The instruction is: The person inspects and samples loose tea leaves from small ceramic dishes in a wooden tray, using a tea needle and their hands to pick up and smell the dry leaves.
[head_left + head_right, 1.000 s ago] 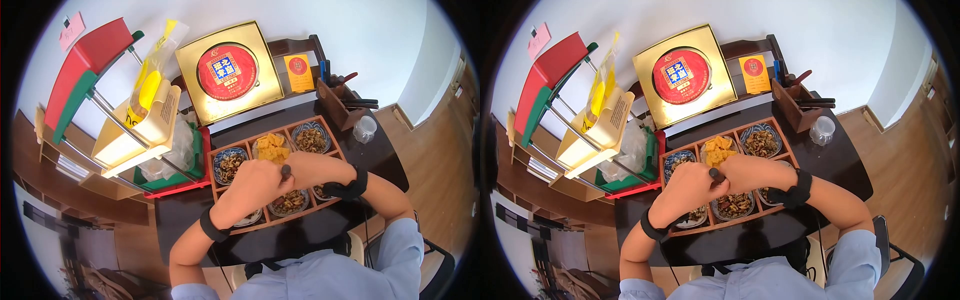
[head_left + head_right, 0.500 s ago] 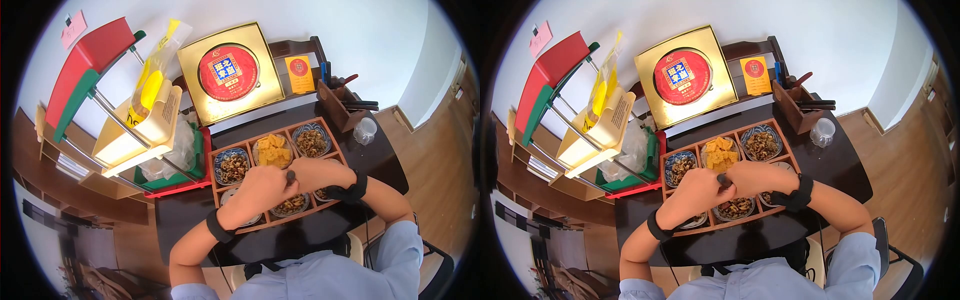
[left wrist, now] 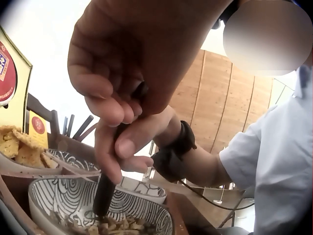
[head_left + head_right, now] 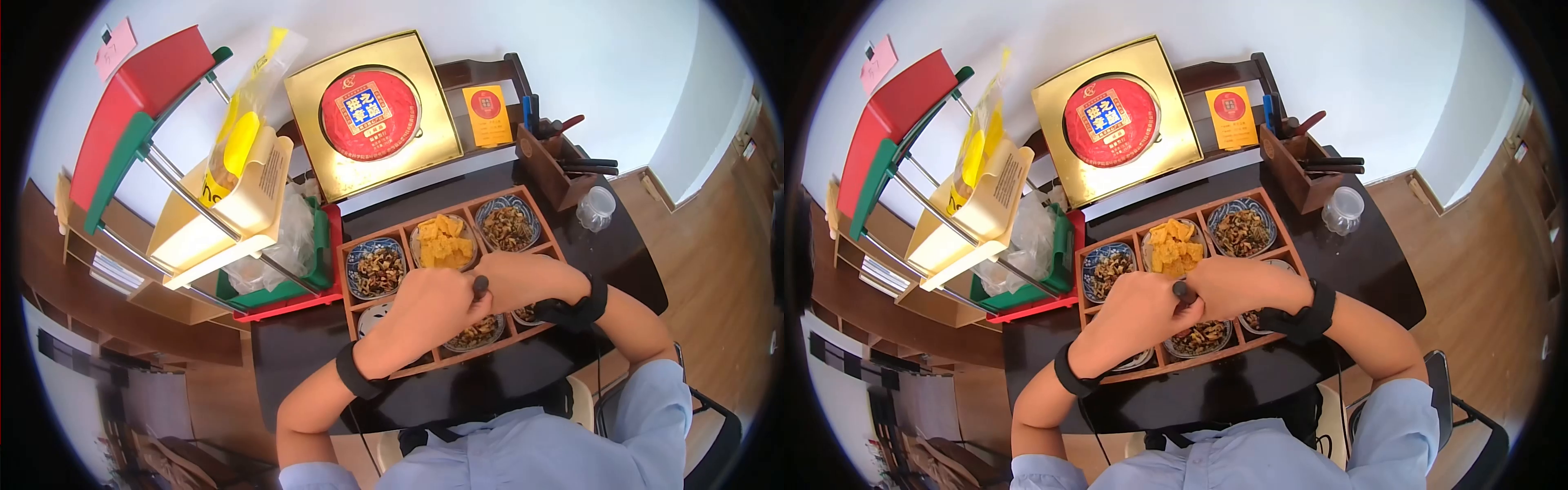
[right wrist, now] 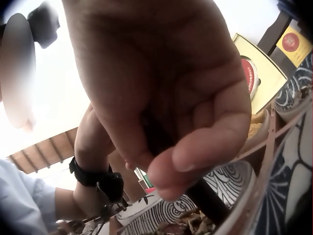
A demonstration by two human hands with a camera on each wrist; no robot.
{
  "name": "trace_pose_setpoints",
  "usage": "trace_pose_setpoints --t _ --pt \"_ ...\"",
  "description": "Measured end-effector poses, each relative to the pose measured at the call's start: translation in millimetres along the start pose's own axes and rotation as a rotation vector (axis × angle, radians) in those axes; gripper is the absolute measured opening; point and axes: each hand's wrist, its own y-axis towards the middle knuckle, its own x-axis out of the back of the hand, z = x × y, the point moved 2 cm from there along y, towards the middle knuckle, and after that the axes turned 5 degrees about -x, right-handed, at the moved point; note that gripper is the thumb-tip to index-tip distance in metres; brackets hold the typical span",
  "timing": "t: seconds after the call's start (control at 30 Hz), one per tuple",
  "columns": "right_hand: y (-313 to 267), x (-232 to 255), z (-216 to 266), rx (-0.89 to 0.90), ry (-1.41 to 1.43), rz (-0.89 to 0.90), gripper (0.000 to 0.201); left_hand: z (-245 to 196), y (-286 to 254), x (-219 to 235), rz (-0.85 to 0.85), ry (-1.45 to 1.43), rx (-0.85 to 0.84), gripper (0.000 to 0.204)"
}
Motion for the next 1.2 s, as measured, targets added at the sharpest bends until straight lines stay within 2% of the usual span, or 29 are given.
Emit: trace_pose_setpoints --t 0.03,0.1,0.13,0.2,0.43,0.5,0.63,0.7,0.83,0.9,0.93,1.0,1.13,1.2 --pt "-3.2 1.0 2.0 -0.003 0.000 -0.002 0.021 -1.5 0.0 1.3 0.000 -0.001 -0.004 0.032" --pt "-7.8 4.1 8.8 0.140 -0.044 -0.148 0.020 -3.9 -1.7 4.4 -0.037 -0.003 -0.031 0.032" --pt "-6.0 2.7 5.5 0.140 -0.044 -0.149 0.020 -3.2 -1.3 1.4 -0.037 -0.003 -0.032 0.032" --pt "-0.5 -5.3 -7.3 -0.018 0.104 0.015 0.019 -1.5 -0.6 -8.0 -0.057 0.052 -0.011 0.030" --pt "-14.5 14.0 20.9 0.095 -0.075 -0.059 0.015 -11.5 -4.6 9.7 -0.064 -0.011 -0.051 0.030" --pt "-13.6 7.1 17.1 -0.125 0.081 0.138 0.014 -10.3 -7.3 0.8 -0.032 0.024 -0.051 0.029" --pt "-7.8 4.4 6.3 -0.073 0.163 0.131 0.013 -7.7 -4.9 -5.4 -0.047 0.071 0.003 0.028" --pt "-12.0 10.9 15.7 -0.001 0.011 0.053 0.011 -11.0 -4.1 3.0 -0.030 0.061 -0.020 0.030" --pt "-15.1 8.0 19.5 -0.063 0.049 0.117 0.014 -11.6 -7.7 3.6 -0.039 0.001 -0.029 0.031" --pt "-10.8 -4.6 9.2 -0.119 0.241 0.180 0.017 -7.8 -9.3 -4.0 0.034 -0.035 -0.023 0.034" --pt "-9.9 -4.5 8.6 -0.120 0.241 0.177 0.017 -7.7 -8.9 -2.7 0.034 -0.034 -0.026 0.034" --pt "-6.3 -2.4 11.6 -0.018 -0.035 0.109 0.019 -8.6 -9.3 3.6 0.037 -0.041 -0.026 0.034" --pt "-11.3 6.2 25.6 -0.034 -0.026 0.088 0.021 -10.3 -13.6 11.7 0.000 -0.057 -0.031 0.034" --pt "-11.6 0.3 26.2 -0.089 0.069 0.195 0.021 -7.8 -18.0 2.0 0.025 -0.041 -0.079 0.034"
